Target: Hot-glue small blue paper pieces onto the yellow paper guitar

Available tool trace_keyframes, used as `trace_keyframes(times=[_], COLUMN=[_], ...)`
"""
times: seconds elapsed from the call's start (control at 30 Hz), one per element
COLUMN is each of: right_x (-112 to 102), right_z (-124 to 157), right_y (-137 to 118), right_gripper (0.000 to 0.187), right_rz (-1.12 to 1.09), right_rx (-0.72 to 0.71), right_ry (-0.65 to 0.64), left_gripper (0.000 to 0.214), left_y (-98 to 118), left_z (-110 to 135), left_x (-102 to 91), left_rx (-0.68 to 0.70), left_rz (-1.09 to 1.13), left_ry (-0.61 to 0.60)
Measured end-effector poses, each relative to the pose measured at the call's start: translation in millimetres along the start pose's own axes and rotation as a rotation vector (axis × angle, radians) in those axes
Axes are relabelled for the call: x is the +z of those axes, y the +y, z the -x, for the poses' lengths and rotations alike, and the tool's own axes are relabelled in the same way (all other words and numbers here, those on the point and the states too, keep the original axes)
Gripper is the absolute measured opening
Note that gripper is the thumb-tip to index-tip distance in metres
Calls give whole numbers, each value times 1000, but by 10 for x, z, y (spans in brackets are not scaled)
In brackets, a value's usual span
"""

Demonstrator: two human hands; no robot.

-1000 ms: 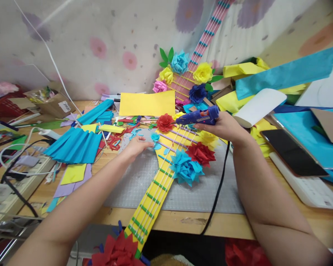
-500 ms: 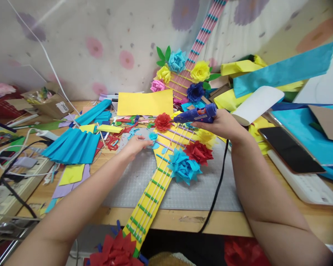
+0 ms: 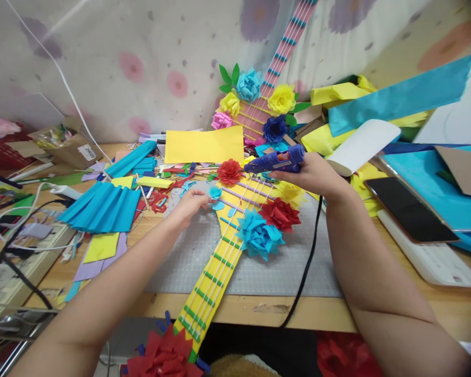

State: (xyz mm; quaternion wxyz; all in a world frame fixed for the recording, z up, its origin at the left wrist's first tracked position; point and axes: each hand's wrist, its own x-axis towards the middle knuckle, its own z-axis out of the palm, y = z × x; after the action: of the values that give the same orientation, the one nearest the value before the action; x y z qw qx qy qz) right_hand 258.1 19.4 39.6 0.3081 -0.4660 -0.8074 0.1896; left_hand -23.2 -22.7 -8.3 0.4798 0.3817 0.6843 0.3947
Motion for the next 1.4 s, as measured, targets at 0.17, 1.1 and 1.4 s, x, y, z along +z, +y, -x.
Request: trace_keyframes(times=[0.17,1.1,1.4], right_x=[3,-5,-12], right_z=[4,4,7], right_y=[-9,-29,-44], right_gripper=[45,42,44], right_rz=[-6,-31,-30], right_rx=[1,-27,-14], right_ry=[-16,8,-2], left_gripper=[33,48,48], left_y=[-5,-134,-109], left_z=[44,-53,-6], left_x=[27,85,110], left_rx=[45,297,316], left_rz=[26,-360,-408], left_ry=[22,126,146])
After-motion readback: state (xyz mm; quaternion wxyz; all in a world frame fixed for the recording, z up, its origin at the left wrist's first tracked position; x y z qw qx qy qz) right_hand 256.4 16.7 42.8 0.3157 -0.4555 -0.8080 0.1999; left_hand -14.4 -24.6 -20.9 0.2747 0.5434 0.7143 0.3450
